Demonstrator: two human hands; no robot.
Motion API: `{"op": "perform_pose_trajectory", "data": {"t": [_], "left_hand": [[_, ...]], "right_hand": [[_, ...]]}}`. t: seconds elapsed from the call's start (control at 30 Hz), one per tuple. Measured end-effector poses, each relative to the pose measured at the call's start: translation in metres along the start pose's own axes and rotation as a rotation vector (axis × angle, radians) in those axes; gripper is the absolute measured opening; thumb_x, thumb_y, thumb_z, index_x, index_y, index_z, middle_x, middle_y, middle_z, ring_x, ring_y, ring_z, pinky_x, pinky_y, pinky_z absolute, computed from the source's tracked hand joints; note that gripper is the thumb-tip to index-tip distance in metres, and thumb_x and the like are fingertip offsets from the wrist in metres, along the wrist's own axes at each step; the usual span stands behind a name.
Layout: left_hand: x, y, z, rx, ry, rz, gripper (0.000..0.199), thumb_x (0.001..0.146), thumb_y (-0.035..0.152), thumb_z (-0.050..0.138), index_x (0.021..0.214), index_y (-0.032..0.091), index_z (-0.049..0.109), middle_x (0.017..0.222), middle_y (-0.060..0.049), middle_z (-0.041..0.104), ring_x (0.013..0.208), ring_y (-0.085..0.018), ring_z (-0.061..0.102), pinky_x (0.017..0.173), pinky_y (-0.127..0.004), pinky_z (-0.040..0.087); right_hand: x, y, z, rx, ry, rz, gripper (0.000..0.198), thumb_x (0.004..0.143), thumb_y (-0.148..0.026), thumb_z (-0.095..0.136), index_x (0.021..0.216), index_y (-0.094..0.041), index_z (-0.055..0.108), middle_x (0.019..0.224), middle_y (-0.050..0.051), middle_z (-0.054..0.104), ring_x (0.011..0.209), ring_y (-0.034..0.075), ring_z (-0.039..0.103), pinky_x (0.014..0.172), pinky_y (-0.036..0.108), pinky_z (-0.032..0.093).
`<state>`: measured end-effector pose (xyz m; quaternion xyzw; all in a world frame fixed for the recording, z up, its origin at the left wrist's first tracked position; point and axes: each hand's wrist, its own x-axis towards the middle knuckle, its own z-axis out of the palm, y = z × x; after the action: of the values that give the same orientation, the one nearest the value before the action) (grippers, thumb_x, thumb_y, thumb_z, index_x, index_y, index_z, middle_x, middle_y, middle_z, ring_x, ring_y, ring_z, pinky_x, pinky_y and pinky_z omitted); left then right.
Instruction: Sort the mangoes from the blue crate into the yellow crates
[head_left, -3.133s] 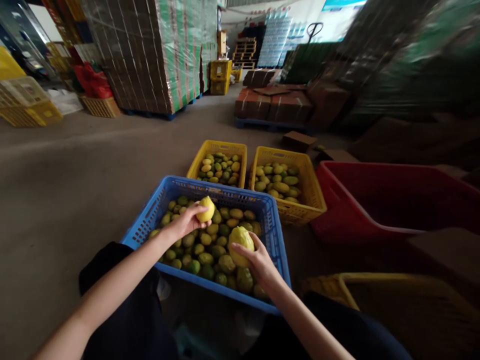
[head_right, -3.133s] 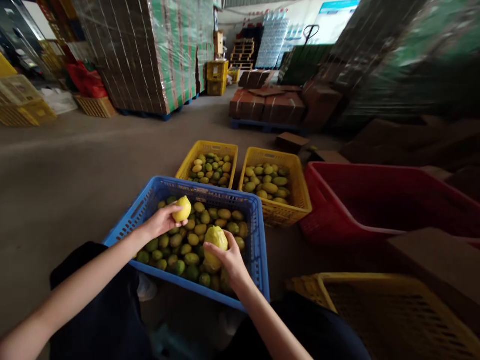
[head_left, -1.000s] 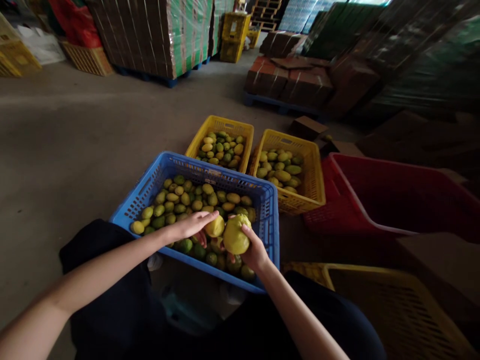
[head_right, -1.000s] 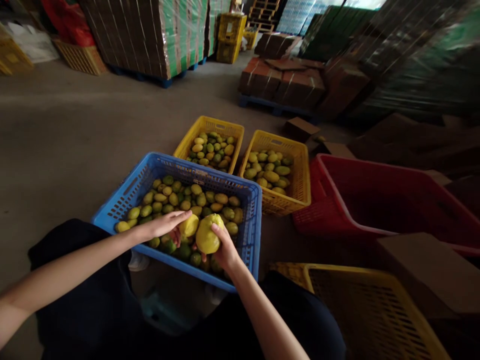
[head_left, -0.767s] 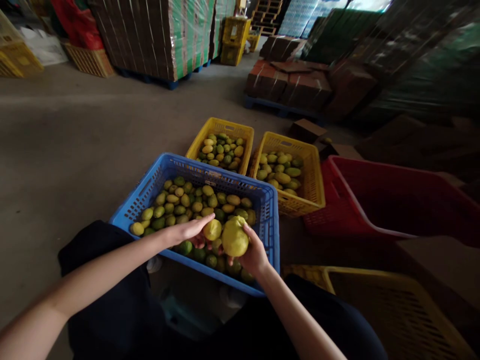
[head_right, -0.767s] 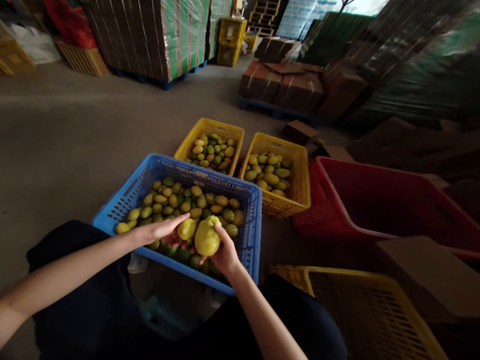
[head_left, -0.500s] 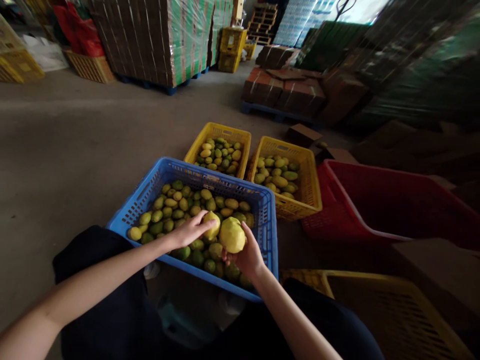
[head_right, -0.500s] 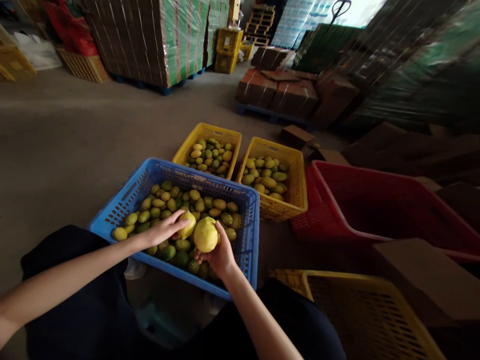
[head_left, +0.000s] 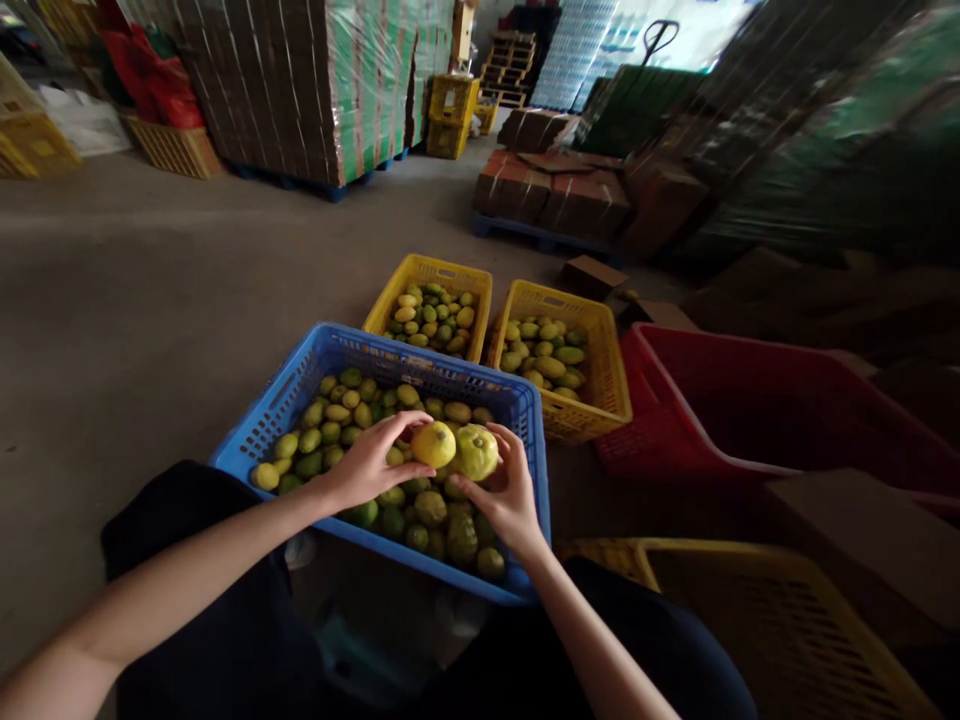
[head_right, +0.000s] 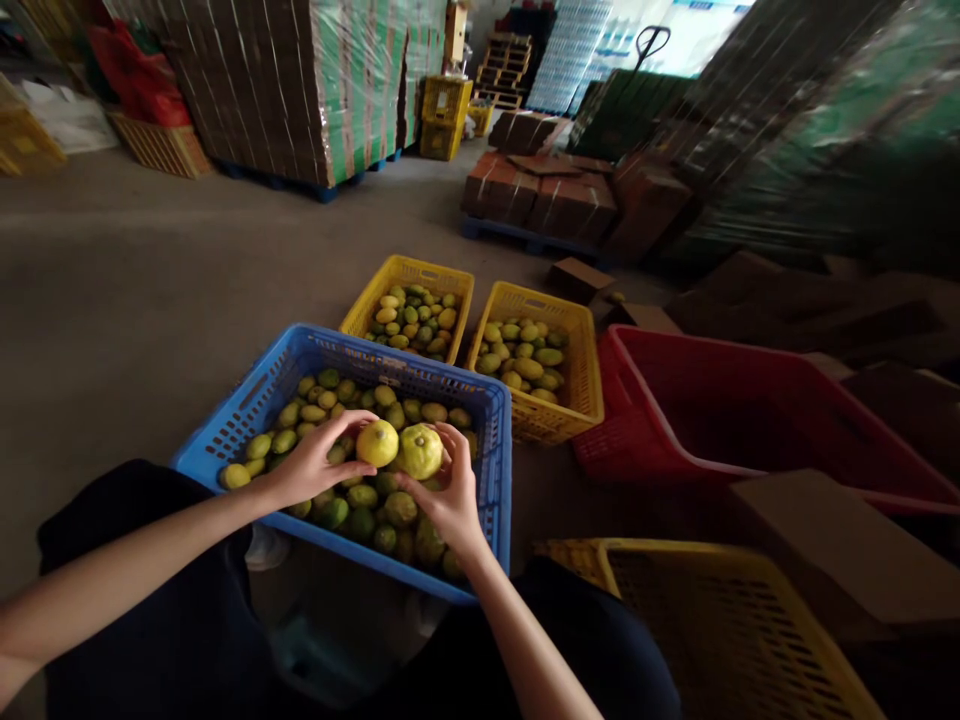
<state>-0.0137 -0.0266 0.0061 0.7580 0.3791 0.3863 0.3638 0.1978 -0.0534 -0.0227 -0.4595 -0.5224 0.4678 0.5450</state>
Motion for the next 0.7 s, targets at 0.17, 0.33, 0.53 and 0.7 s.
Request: {"op": "perform_pose_trajectory", "data": {"t": [0.17,0.33,0.53,0.7], "left_hand": [[0.001,-0.001,-0.006,0.004,0.007,0.038,0.046,0.078,0.034,0.07,0.122,0.026,0.059,0.118,-0.007,0.055,0.111,-0.021,0.055,0.094,-0.034,0.048],[0.006,-0.003,-0.008,-0.288,-0.031,-0.129,0.044,0.077,0.033,0.071,0.119,0.024,0.06,0.118,-0.007,0.057,0.1,-0.018,0.061,0.087,-0.03,0.052],[0.011,-0.004,-0.01,-0.625,-0.015,-0.39,0.039,0.073,0.036,0.074,0.107,0.019,0.066,0.11,-0.007,0.065,0.093,-0.02,0.064,0.085,-0.034,0.053],[0.013,-0.007,-0.01,-0.748,0.034,-0.482,0.041,0.072,0.041,0.074,0.107,0.02,0.071,0.122,-0.006,0.062,0.108,-0.025,0.061,0.092,-0.037,0.051]], "right_hand": [[0.002,0.002,-0.008,-0.022,-0.015,-0.006,0.067,0.059,-0.027,0.085,0.118,-0.027,0.055,0.126,0.008,0.057,0.114,0.026,0.057,0.091,0.04,0.051],[0.008,-0.009,-0.016,0.077,-0.067,0.125,0.07,0.056,-0.025,0.086,0.12,-0.025,0.059,0.124,0.007,0.059,0.115,0.027,0.056,0.092,0.04,0.051],[0.007,-0.012,-0.015,0.248,-0.018,0.237,0.051,0.057,-0.029,0.085,0.103,-0.025,0.064,0.101,0.002,0.069,0.089,0.021,0.065,0.073,0.03,0.054],[0.007,-0.011,-0.014,0.328,-0.032,0.38,0.048,0.059,-0.034,0.083,0.102,-0.023,0.066,0.105,0.005,0.069,0.088,0.024,0.065,0.063,0.03,0.054]]}}
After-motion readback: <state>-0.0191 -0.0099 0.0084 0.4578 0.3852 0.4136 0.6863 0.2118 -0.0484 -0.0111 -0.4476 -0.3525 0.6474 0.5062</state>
